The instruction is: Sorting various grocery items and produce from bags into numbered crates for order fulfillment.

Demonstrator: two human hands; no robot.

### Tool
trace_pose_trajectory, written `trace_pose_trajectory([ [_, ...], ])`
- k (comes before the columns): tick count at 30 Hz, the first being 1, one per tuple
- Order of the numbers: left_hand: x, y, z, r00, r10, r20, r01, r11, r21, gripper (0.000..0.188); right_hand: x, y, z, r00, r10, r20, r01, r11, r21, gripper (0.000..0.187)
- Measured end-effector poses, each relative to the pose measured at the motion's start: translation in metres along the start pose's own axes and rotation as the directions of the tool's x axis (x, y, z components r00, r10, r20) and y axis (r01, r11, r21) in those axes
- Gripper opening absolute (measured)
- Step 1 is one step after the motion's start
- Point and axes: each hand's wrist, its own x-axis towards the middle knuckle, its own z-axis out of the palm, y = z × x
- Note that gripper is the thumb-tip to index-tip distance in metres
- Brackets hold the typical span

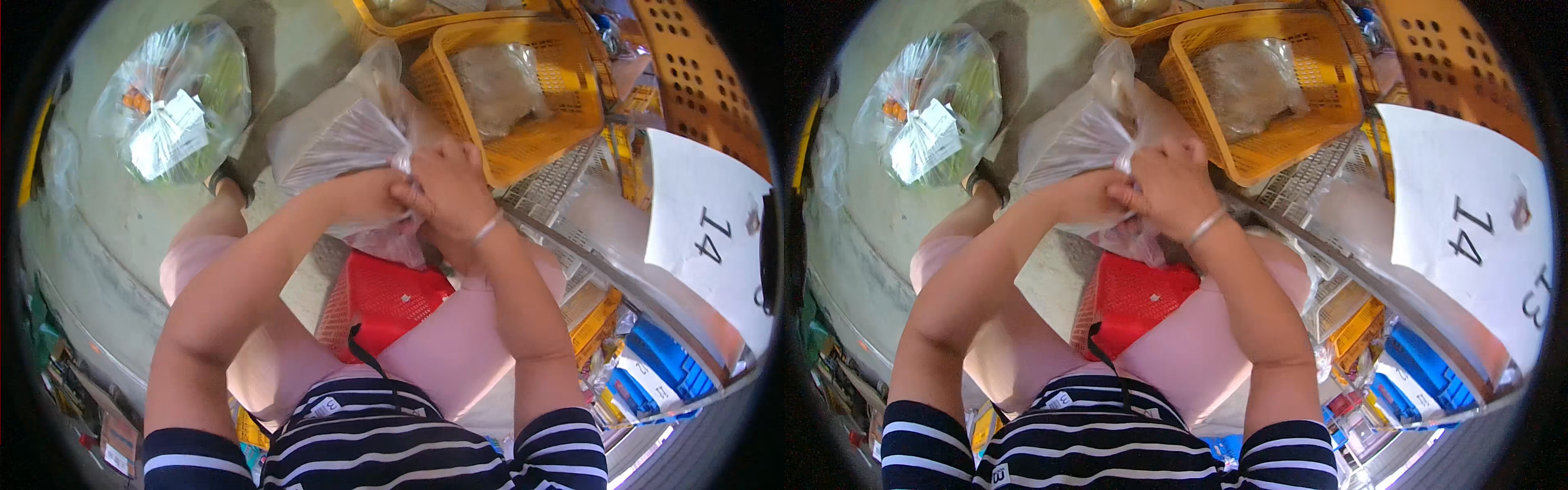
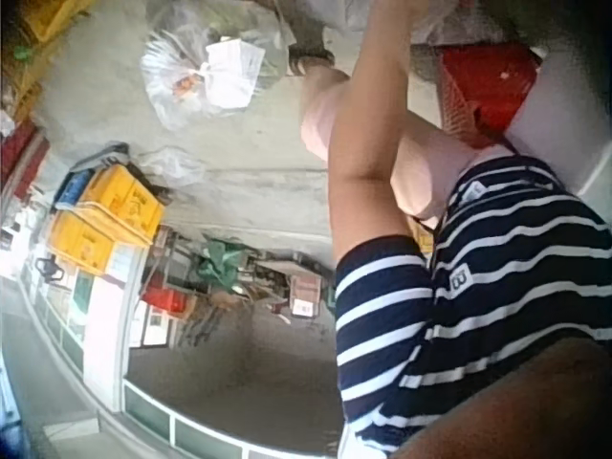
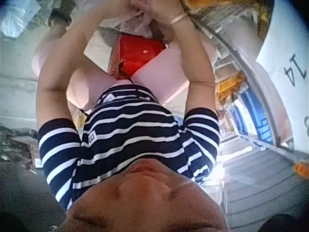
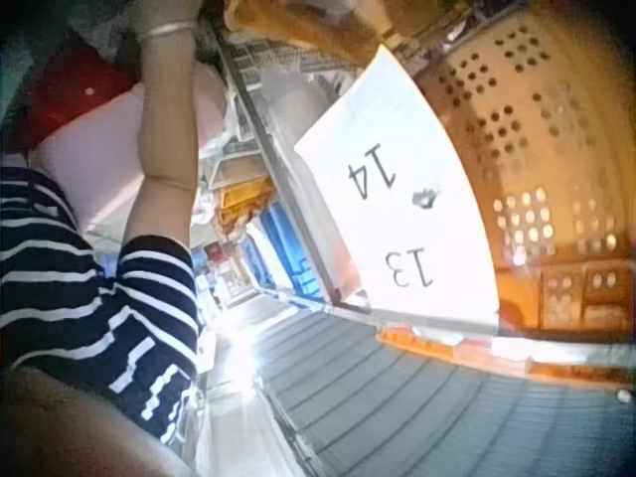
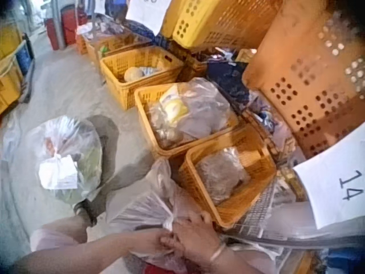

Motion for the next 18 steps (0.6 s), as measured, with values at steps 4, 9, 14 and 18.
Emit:
trace_pose_trajectory([
  [4,-0.028,-0.019,-0.009,0.938,0.015,-0.348,0.199,0.796,0.572,0.021,-0.012,-0.010,0.026,0.995,-0.076,-0.070,0.077,0.997,0.016,0.043],
  [9,-0.017,-0.027,-0.021,0.748,-0.368,-0.552,0.280,0.930,-0.240,0.021,-0.025,0.009,0.068,0.992,0.123,0.042,-0.127,0.987,0.095,0.042],
  [14,-0.031,-0.017,-0.031,0.881,-0.381,-0.281,-0.050,0.516,-0.855,0.019,-0.024,-0.015,0.051,0.997,0.080,0.016,-0.081,0.994,0.078,0.042],
  [18,0.012,-0.025,-0.072,0.721,-0.680,-0.134,-0.404,-0.256,-0.878,0.015,-0.035,0.021,0.099,0.990,0.027,-0.139,-0.037,0.997,-0.067,0.037],
])
